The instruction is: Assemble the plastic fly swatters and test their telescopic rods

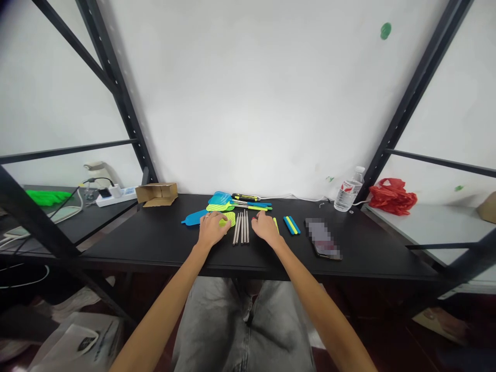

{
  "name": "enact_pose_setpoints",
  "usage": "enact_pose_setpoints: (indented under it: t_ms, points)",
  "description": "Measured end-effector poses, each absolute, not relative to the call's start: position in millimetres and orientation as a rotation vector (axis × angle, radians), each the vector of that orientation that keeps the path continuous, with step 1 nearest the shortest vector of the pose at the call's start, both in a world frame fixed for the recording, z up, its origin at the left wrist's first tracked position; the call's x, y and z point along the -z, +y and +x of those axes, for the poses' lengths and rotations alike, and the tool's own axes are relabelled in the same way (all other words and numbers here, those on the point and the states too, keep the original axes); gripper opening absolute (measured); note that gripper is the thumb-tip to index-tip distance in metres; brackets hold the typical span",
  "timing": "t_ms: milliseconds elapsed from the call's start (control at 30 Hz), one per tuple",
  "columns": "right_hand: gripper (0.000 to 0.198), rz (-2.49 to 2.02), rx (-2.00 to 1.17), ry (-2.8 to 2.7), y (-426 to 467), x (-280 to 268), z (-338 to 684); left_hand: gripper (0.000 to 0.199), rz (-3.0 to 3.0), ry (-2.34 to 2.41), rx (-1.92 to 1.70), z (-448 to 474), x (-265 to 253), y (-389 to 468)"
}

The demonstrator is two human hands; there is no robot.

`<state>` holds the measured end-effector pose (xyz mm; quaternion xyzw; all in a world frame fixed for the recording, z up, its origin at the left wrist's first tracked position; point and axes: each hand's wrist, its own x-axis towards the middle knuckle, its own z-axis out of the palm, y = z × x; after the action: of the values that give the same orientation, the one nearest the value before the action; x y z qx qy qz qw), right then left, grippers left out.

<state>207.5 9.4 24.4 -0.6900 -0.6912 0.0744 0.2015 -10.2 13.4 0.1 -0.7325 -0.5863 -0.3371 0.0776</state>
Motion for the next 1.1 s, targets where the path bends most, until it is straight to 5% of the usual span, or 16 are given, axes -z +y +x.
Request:
enact_pose_setpoints:
  t_ms: [367, 533, 767, 1100]
  points:
    - [0.019, -1.968, -0.272, -2.005, 12.9, -23.4, 196.7, 0.022, -2.216, -1.759, 1.071, -10.6, -1.1, 14.0]
    - [0.029, -1.753, -0.402, -1.869, 14.9, -18.4, 206.0, 0.019, -2.224, -1.698, 1.189, -12.1, -0.2, 16.0]
    - [0.032, -1.149, -0.629, -1.741, 3.6, -11.4, 207.3, 0.024, -2.392, -1.492, 1.676, -17.4, -2.7, 18.5]
    - [0.038, -0.885, -0.646, -1.962, -5.6, -11.0, 196.3, 0.034, -2.732, -1.483, 2.264, -16.0, -7.6, 13.0]
